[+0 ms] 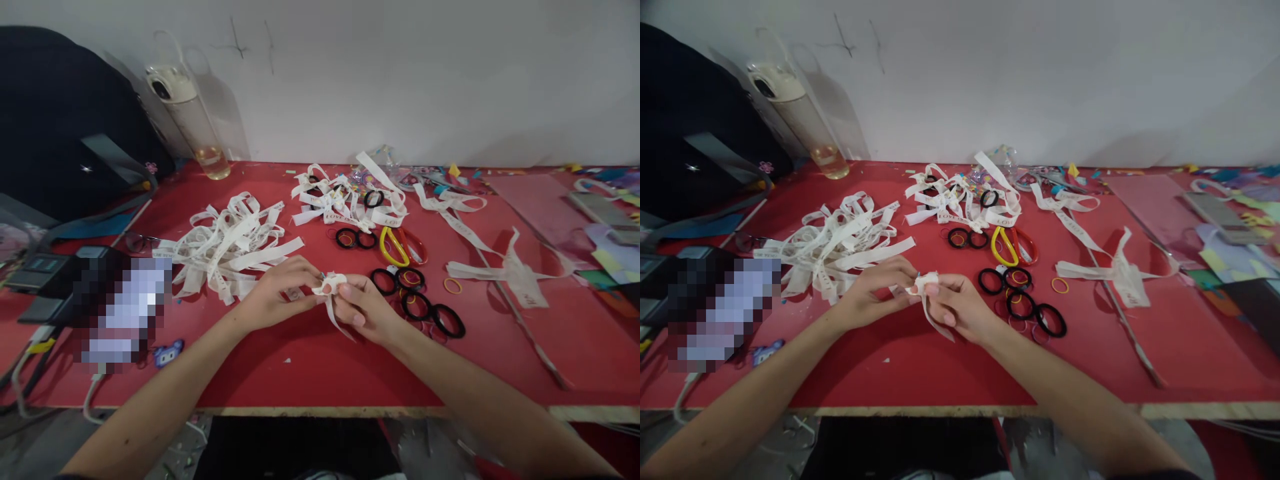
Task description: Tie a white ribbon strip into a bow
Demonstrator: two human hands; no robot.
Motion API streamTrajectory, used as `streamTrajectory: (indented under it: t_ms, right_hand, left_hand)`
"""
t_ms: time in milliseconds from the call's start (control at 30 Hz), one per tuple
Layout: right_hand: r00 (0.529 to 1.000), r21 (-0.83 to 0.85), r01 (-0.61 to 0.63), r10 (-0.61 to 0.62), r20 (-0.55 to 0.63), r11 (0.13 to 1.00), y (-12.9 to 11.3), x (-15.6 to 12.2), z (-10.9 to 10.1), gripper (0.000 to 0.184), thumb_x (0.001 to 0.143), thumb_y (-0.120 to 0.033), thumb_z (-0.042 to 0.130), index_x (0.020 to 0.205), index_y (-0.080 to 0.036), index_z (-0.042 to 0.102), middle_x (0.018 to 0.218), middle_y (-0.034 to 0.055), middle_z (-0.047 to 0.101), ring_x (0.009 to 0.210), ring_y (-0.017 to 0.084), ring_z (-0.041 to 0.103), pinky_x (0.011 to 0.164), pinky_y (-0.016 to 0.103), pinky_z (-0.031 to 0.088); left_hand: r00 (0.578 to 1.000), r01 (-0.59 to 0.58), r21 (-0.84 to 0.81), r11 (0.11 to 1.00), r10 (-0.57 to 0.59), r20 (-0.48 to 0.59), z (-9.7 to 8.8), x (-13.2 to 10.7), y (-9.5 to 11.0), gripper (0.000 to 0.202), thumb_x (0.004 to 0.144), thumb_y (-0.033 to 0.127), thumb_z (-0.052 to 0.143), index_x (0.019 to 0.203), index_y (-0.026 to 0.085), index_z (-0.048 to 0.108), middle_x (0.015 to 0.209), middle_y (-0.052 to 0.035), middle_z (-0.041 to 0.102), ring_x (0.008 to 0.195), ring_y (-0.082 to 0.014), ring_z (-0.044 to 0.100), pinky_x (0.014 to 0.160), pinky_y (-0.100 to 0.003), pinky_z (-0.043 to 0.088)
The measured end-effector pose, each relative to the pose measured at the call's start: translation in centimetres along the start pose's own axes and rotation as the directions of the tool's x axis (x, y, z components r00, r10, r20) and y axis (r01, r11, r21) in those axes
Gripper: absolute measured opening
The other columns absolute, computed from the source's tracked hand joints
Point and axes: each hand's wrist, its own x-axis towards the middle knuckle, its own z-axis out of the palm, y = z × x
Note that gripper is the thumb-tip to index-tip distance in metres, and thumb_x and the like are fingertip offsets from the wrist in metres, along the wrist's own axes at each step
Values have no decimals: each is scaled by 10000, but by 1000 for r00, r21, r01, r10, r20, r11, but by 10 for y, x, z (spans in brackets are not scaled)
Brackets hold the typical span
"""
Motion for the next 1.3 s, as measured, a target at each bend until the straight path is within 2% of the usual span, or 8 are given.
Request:
streamTrajectory:
  t_ms: [233,400,500,733,967,1067,1200,1300]
  right_hand:
    - [993,-147,81,-92,-70,986,2,0,-1,277,654,-408,804,763,-161,739,409,-85,448,333,0,224,366,184,124]
    - [997,-201,57,-44,67,978,2,0,-4,317,717,-402,763,918,-157,745,440,-88,437,334,-3,251,367,186,104]
    - [997,-183,18,-3,82,983,0,-2,-6,324,762,-402,727,961,-146,731,400,-102,404,315,1,232,360,182,111]
    - [997,-92,72,-69,25,993,2,-1,-4,330,819,-423,672,640,-153,607,335,-103,363,301,5,195,376,192,124]
    - [965,-346,163,-222,-137,924,12,1,-4,447,853,-437,632,531,-158,498,345,-88,347,350,32,285,416,215,176]
    - [957,-413,161,-243,-155,897,12,1,-6,442,866,-444,612,544,-158,511,357,-83,373,344,31,288,404,209,185]
    - [952,-432,180,-267,-147,883,8,0,-5,369,881,-434,595,641,-153,608,374,-86,400,335,25,296,391,190,210]
    - [953,-449,164,-259,-159,878,9,0,-5,326,881,-437,593,725,-156,651,381,-87,415,327,23,299,371,176,211]
  left_hand:
    - [999,25,28,999,-26,31,-2,1,0,80,870,224,613,803,180,609,884,-52,642,836,-145,570,775,-286,466]
    - [996,70,-22,997,-69,53,-3,1,1,166,872,239,610,731,163,568,846,-45,605,816,-139,543,762,-280,455]
    - [995,78,-60,995,-74,66,-4,2,1,126,868,239,621,765,167,615,859,-48,615,816,-137,547,768,-279,457]
    - [988,142,-126,982,-134,72,-4,1,2,99,855,209,636,768,166,620,911,-41,608,861,-135,552,813,-279,433]
    - [968,246,-299,922,-215,131,-4,1,5,186,874,248,617,713,156,599,873,-31,607,854,-134,538,788,-262,417]
    - [962,271,-368,889,-237,135,-4,1,5,178,870,261,625,729,152,615,932,-43,616,898,-146,553,836,-275,415]
    - [927,375,-361,854,-348,140,-2,0,4,196,904,307,573,784,157,614,828,-17,578,765,-113,528,686,-234,397]
    - [934,356,-352,866,-334,123,-2,0,3,201,900,298,578,759,157,600,805,-7,564,749,-108,519,694,-235,393]
